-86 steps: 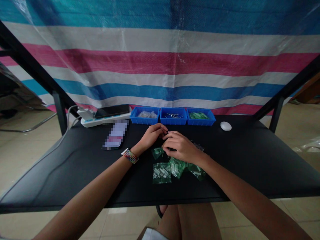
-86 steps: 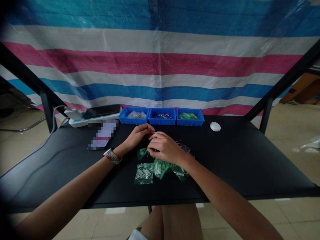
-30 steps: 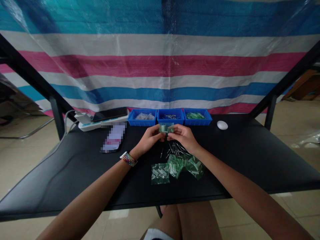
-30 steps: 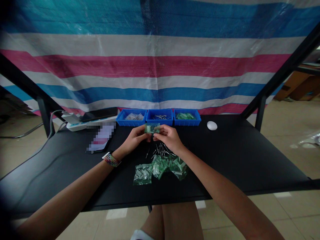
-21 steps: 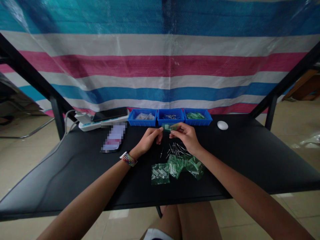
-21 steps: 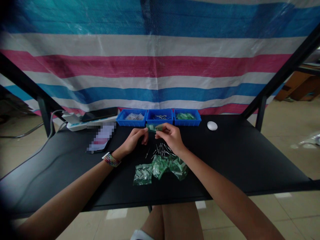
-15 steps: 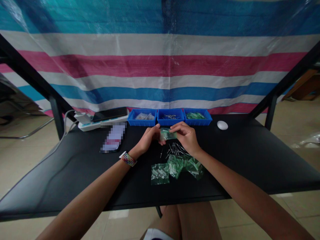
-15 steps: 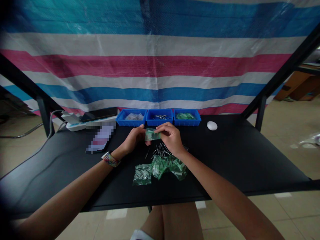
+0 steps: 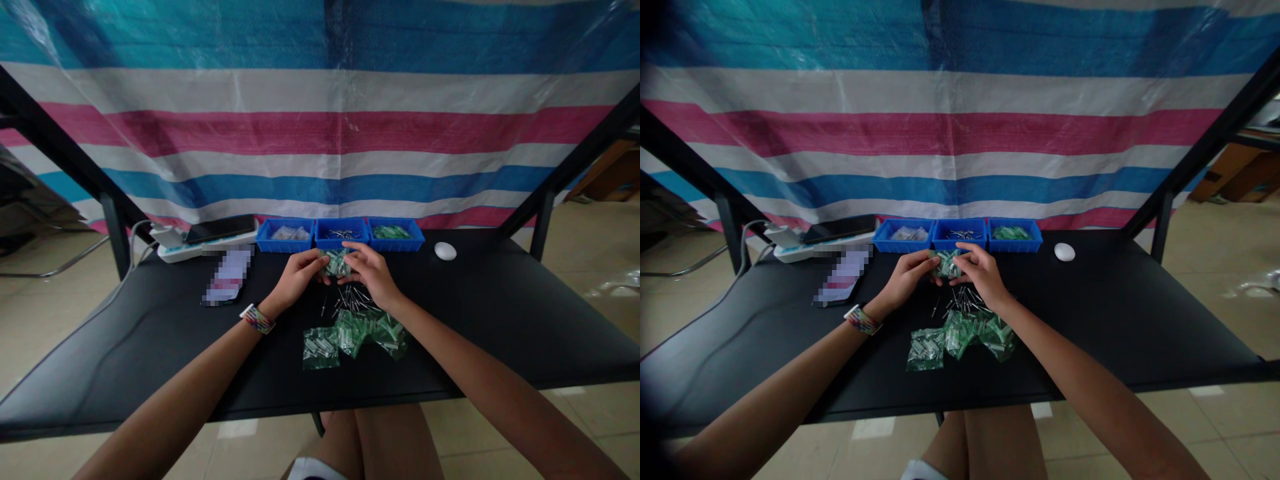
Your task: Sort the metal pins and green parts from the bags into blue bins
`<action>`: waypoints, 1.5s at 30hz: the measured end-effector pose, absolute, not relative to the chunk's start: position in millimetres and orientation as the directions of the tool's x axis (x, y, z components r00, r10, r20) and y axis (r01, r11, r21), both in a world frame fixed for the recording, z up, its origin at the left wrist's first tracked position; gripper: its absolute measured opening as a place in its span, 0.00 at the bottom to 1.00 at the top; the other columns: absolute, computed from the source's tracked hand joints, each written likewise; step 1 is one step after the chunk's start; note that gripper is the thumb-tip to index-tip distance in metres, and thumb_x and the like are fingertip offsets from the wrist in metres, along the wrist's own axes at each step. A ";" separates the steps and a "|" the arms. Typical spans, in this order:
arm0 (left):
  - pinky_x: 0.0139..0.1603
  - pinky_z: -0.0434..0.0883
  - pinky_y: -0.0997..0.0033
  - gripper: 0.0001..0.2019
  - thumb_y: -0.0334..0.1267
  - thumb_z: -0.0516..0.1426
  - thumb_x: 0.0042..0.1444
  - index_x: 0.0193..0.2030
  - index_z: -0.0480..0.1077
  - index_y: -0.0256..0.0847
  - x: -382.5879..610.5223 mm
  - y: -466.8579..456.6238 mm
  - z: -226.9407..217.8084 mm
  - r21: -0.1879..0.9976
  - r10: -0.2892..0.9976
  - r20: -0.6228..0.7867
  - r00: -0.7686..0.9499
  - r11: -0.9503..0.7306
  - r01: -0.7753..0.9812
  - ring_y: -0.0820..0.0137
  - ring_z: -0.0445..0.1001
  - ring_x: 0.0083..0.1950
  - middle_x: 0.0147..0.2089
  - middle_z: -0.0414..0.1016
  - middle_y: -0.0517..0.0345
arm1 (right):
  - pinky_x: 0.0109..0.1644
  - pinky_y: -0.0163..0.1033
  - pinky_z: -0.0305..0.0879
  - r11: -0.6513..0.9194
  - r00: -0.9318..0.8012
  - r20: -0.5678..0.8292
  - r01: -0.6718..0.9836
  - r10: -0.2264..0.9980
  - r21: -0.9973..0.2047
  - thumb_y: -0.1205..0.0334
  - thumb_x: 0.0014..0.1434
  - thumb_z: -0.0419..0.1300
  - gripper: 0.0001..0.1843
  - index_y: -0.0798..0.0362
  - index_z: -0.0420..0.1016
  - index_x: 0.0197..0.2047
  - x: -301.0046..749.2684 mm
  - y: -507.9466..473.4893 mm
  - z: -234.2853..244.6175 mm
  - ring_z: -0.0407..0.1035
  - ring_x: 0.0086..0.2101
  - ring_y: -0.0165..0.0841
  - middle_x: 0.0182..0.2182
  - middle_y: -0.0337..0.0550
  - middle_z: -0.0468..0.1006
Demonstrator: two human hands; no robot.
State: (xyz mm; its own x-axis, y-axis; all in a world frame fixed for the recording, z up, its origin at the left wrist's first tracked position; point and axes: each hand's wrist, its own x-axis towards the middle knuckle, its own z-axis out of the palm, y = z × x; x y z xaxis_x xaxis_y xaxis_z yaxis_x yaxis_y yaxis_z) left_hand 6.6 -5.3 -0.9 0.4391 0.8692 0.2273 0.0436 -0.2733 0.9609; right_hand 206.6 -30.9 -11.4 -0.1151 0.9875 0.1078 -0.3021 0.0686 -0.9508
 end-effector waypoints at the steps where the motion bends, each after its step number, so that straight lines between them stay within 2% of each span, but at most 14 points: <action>1: 0.34 0.71 0.71 0.16 0.50 0.59 0.67 0.35 0.75 0.38 6.7 -5.7 -0.7 0.954 0.866 0.237 0.440 -0.292 0.062 0.69 0.77 0.30 0.28 0.78 0.58 | 0.35 0.42 0.82 0.045 -0.140 0.091 -0.302 0.986 -0.952 0.49 0.53 0.74 0.25 0.47 0.80 0.52 205.9 -30.9 -11.6 0.78 0.32 0.34 0.35 0.38 0.80; 5: 0.33 0.71 0.73 0.15 0.50 0.60 0.66 0.39 0.75 0.38 7.3 -8.3 0.4 0.944 0.868 0.265 0.421 -0.323 0.072 0.71 0.76 0.31 0.30 0.77 0.58 | 0.34 0.39 0.81 0.040 -0.162 0.085 -0.262 0.983 -0.964 0.49 0.51 0.76 0.19 0.52 0.82 0.40 204.8 -31.1 -12.4 0.79 0.31 0.33 0.35 0.42 0.83; 9: 0.32 0.72 0.73 0.16 0.49 0.63 0.64 0.48 0.72 0.38 7.3 -10.4 2.0 0.955 0.876 0.263 0.405 -0.296 0.019 0.71 0.78 0.32 0.37 0.78 0.58 | 0.33 0.39 0.81 0.031 -0.164 0.073 -0.249 0.984 -0.968 0.50 0.49 0.77 0.18 0.53 0.84 0.37 205.7 -30.5 -12.7 0.79 0.31 0.34 0.33 0.42 0.84; 13: 0.33 0.72 0.73 0.15 0.50 0.61 0.65 0.42 0.73 0.37 7.8 -10.8 1.6 0.952 0.875 0.263 0.406 -0.303 0.034 0.70 0.78 0.32 0.34 0.77 0.57 | 0.32 0.40 0.81 0.056 -0.181 0.094 -0.207 0.979 -0.977 0.49 0.49 0.77 0.17 0.53 0.84 0.35 206.1 -30.0 -12.8 0.79 0.31 0.35 0.30 0.42 0.83; 18: 0.31 0.72 0.73 0.16 0.50 0.62 0.65 0.37 0.73 0.38 9.8 -11.1 0.4 0.946 0.884 0.282 0.372 -0.320 0.044 0.71 0.77 0.29 0.30 0.77 0.58 | 0.34 0.39 0.81 0.063 -0.217 0.103 -0.185 0.971 -0.981 0.49 0.51 0.76 0.17 0.52 0.84 0.37 207.3 -30.6 -11.9 0.80 0.32 0.34 0.33 0.43 0.84; 24: 0.31 0.72 0.73 0.16 0.51 0.61 0.66 0.38 0.74 0.38 10.3 -12.1 1.8 0.937 0.882 0.284 0.375 -0.338 0.087 0.70 0.79 0.30 0.31 0.78 0.58 | 0.37 0.43 0.83 0.089 -0.203 0.127 -0.187 0.971 -0.978 0.48 0.53 0.75 0.16 0.51 0.85 0.38 208.6 -27.9 -12.3 0.79 0.35 0.36 0.34 0.42 0.84; 27: 0.31 0.72 0.74 0.16 0.51 0.62 0.65 0.44 0.73 0.39 11.1 -11.9 2.4 0.942 0.885 0.284 0.370 -0.330 0.065 0.70 0.81 0.31 0.38 0.79 0.56 | 0.38 0.45 0.84 0.135 -0.130 0.160 -0.184 0.978 -0.974 0.48 0.52 0.75 0.18 0.50 0.86 0.42 214.5 -21.0 -11.4 0.80 0.37 0.38 0.37 0.43 0.85; 31: 0.30 0.72 0.74 0.16 0.50 0.61 0.65 0.49 0.72 0.39 11.0 -10.2 0.9 0.951 0.893 0.270 0.359 -0.306 0.045 0.71 0.81 0.31 0.46 0.78 0.53 | 0.44 0.52 0.84 0.289 0.162 0.261 -0.182 0.952 -0.940 0.47 0.53 0.74 0.21 0.49 0.86 0.46 240.3 -1.9 -9.8 0.80 0.39 0.40 0.40 0.42 0.84; 33: 0.30 0.72 0.74 0.14 0.48 0.60 0.65 0.47 0.72 0.39 10.3 -9.0 -0.6 0.950 0.893 0.268 0.363 -0.308 0.057 0.72 0.80 0.31 0.45 0.78 0.53 | 0.51 0.56 0.82 0.390 0.311 0.344 -0.098 0.886 -0.915 0.46 0.55 0.71 0.23 0.49 0.85 0.50 259.6 8.5 -9.9 0.80 0.43 0.43 0.46 0.44 0.84; 35: 0.30 0.72 0.74 0.12 0.46 0.60 0.65 0.46 0.72 0.39 9.7 -8.2 -2.1 0.948 0.892 0.267 0.363 -0.312 0.068 0.72 0.80 0.31 0.44 0.77 0.54 | 0.58 0.59 0.77 0.457 0.365 0.467 0.119 0.805 -0.882 0.44 0.62 0.65 0.24 0.49 0.83 0.55 278.7 16.5 -11.1 0.78 0.49 0.46 0.53 0.48 0.83; 38: 0.30 0.72 0.74 0.12 0.45 0.60 0.64 0.45 0.72 0.38 9.1 -7.8 -3.7 0.948 0.891 0.263 0.369 -0.309 0.070 0.73 0.79 0.31 0.44 0.77 0.53 | 0.67 0.58 0.67 0.448 0.206 0.645 0.566 0.736 -0.692 0.53 0.71 0.54 0.22 0.52 0.81 0.60 298.5 22.3 -15.4 0.73 0.59 0.47 0.59 0.53 0.80; 40: 0.30 0.71 0.74 0.12 0.46 0.59 0.65 0.45 0.72 0.38 8.7 -7.9 -4.4 0.949 0.888 0.262 0.378 -0.308 0.067 0.72 0.79 0.31 0.45 0.78 0.53 | 0.70 0.57 0.62 0.397 0.035 0.650 0.766 0.759 -0.505 0.60 0.71 0.52 0.22 0.53 0.81 0.59 303.0 23.3 -19.8 0.72 0.60 0.46 0.59 0.53 0.81; 42: 0.30 0.71 0.74 0.12 0.46 0.59 0.65 0.45 0.72 0.38 8.2 -8.0 -4.7 0.948 0.885 0.262 0.384 -0.310 0.067 0.72 0.79 0.31 0.45 0.78 0.52 | 0.72 0.60 0.56 0.338 -0.056 0.617 0.873 0.785 -0.352 0.61 0.70 0.53 0.21 0.53 0.82 0.58 302.3 23.2 -24.1 0.71 0.60 0.48 0.58 0.52 0.82; 45: 0.30 0.71 0.73 0.12 0.46 0.59 0.65 0.44 0.73 0.38 7.8 -7.9 -4.6 0.945 0.883 0.268 0.386 -0.318 0.071 0.72 0.79 0.31 0.45 0.78 0.52 | 0.71 0.62 0.52 0.274 -0.084 0.610 0.935 0.788 -0.224 0.56 0.69 0.56 0.19 0.53 0.84 0.55 298.1 22.3 -27.6 0.68 0.60 0.52 0.57 0.51 0.82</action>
State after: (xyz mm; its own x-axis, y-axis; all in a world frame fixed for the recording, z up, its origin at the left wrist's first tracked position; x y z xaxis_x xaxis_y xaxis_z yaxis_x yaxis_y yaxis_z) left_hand 7.8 -7.9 -4.6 0.3859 0.8827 0.2680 0.0707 -0.3180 0.9455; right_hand 298.1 22.3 -27.6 -0.0843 0.7879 0.6100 0.9353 0.2737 -0.2243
